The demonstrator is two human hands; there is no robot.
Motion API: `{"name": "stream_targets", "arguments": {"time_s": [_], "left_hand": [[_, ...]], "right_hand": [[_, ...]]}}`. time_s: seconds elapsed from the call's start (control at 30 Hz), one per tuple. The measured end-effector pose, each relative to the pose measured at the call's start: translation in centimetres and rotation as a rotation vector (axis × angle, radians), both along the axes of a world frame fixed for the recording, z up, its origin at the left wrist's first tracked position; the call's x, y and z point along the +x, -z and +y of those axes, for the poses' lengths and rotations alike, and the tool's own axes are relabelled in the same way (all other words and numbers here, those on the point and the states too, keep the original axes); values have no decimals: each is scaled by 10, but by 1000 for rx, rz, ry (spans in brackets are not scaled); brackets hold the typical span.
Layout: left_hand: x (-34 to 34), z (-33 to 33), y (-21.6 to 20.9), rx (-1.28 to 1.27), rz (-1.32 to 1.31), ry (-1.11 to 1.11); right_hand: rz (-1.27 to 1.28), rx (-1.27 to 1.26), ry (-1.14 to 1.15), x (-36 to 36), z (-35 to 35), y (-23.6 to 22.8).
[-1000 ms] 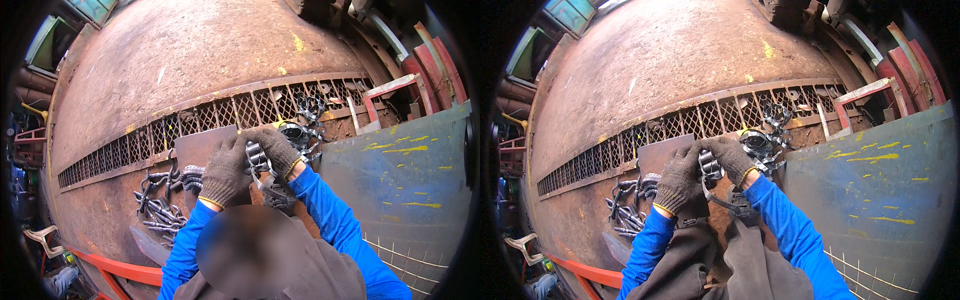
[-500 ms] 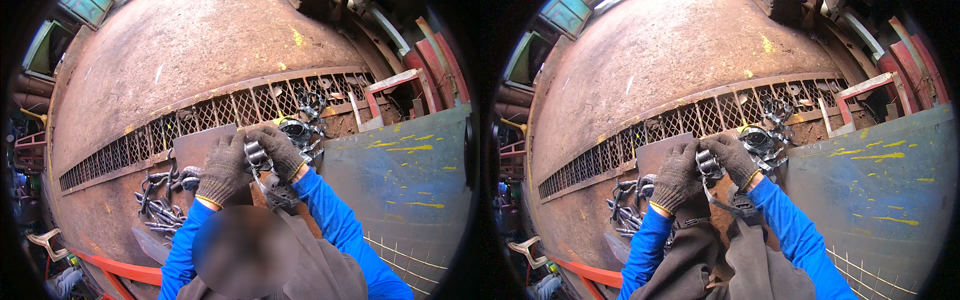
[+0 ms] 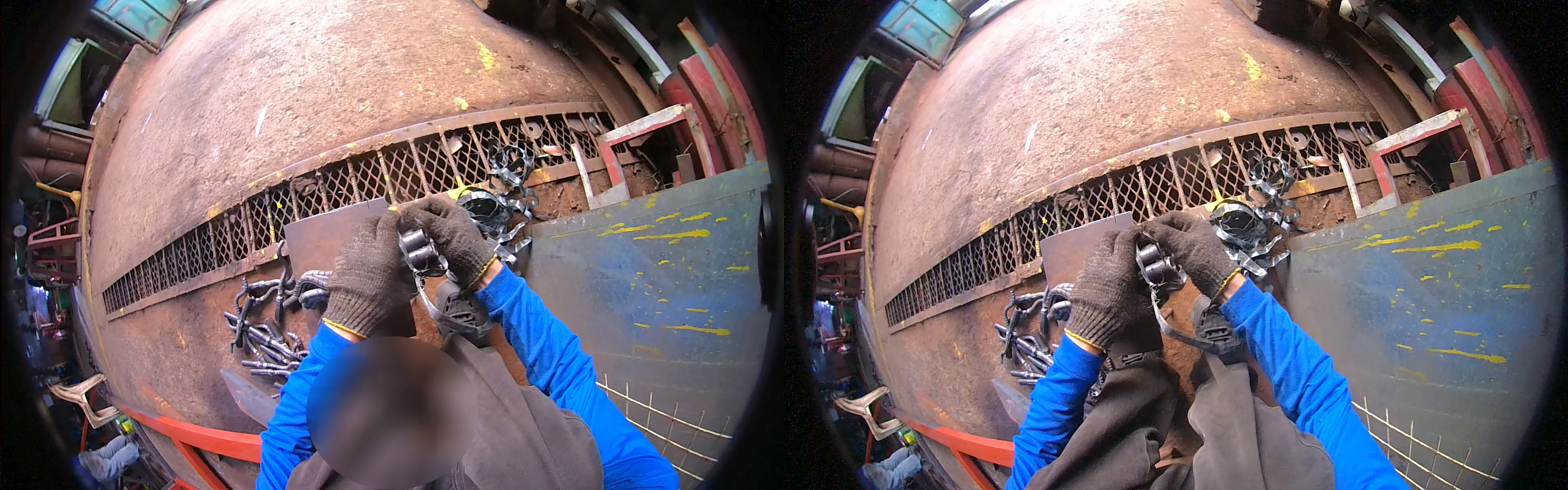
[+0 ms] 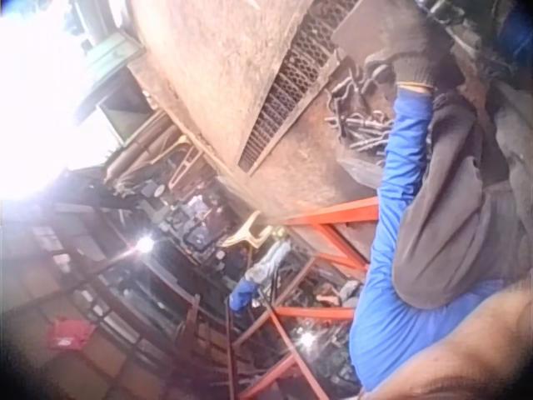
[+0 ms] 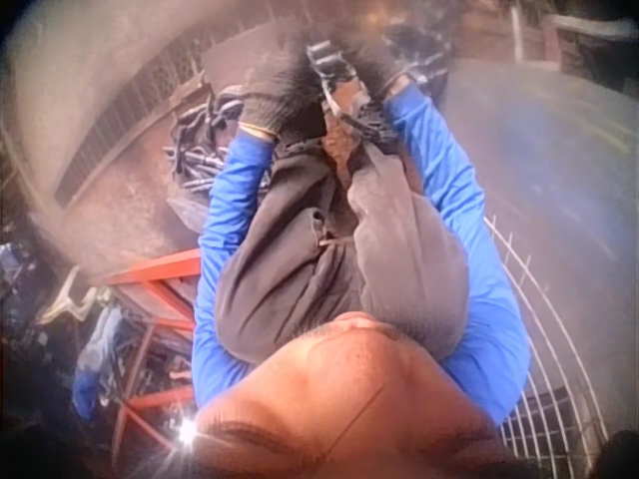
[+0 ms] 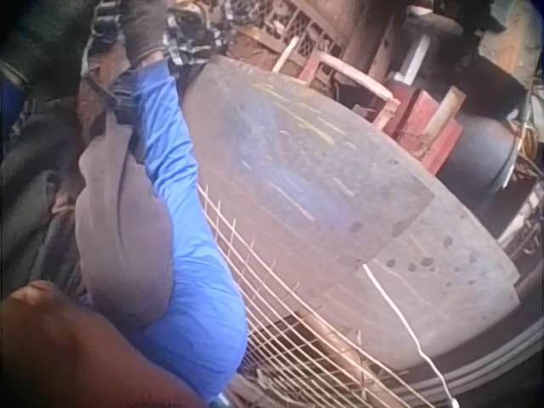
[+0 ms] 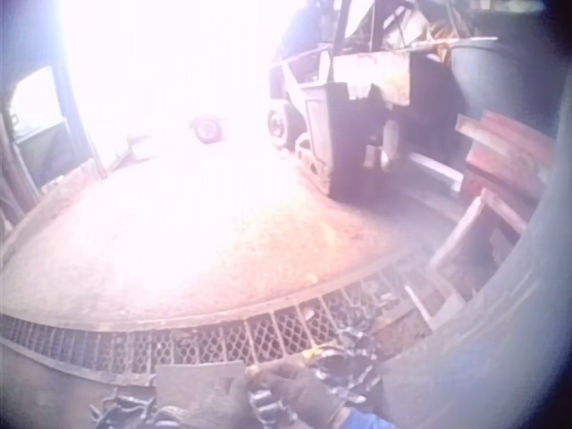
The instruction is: The person wraps a bundle of metal rods with black tape, using both hands to secure the bundle. They then use red-handled scissors to cut the tape and place the wrapped bundle on a metal surface.
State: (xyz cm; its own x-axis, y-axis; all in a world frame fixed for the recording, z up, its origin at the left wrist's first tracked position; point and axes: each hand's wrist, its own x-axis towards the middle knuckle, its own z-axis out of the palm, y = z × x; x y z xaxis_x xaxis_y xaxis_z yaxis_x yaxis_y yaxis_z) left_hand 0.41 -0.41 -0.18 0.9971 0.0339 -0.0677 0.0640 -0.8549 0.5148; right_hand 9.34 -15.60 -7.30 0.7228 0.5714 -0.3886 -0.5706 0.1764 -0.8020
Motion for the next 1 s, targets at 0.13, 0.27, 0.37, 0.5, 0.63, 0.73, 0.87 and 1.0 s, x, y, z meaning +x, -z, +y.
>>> {"name": "stream_targets", "arguments": {"time_s": [0.13,0.27,0.37,0.5,0.63,0.73,0.87,1.0], "left_hand": [[-4,-2,-1,39,-56,-4],[-3,0,4,71,-88,-22],[-2,0,6,77,-110,-10],[-1,-3,0,66,-132,2],[-2,0,11,115,-163,37],[-3,2,11,133,-192,77],[-1,4,18,121,-138,76],[0,2,10,94,-151,71]], "right_hand": [[-42,-17,-6,1,-1,4],[74,35,-60,4,-1,2],[50,45,-91,6,0,-3],[6,-70,-92,4,-1,-7],[-180,-198,-44,-5,9,-14],[-167,-203,-23,-10,10,-22],[-209,-96,-33,-11,-5,-9],[-429,73,-109,-23,-31,-11]]}}
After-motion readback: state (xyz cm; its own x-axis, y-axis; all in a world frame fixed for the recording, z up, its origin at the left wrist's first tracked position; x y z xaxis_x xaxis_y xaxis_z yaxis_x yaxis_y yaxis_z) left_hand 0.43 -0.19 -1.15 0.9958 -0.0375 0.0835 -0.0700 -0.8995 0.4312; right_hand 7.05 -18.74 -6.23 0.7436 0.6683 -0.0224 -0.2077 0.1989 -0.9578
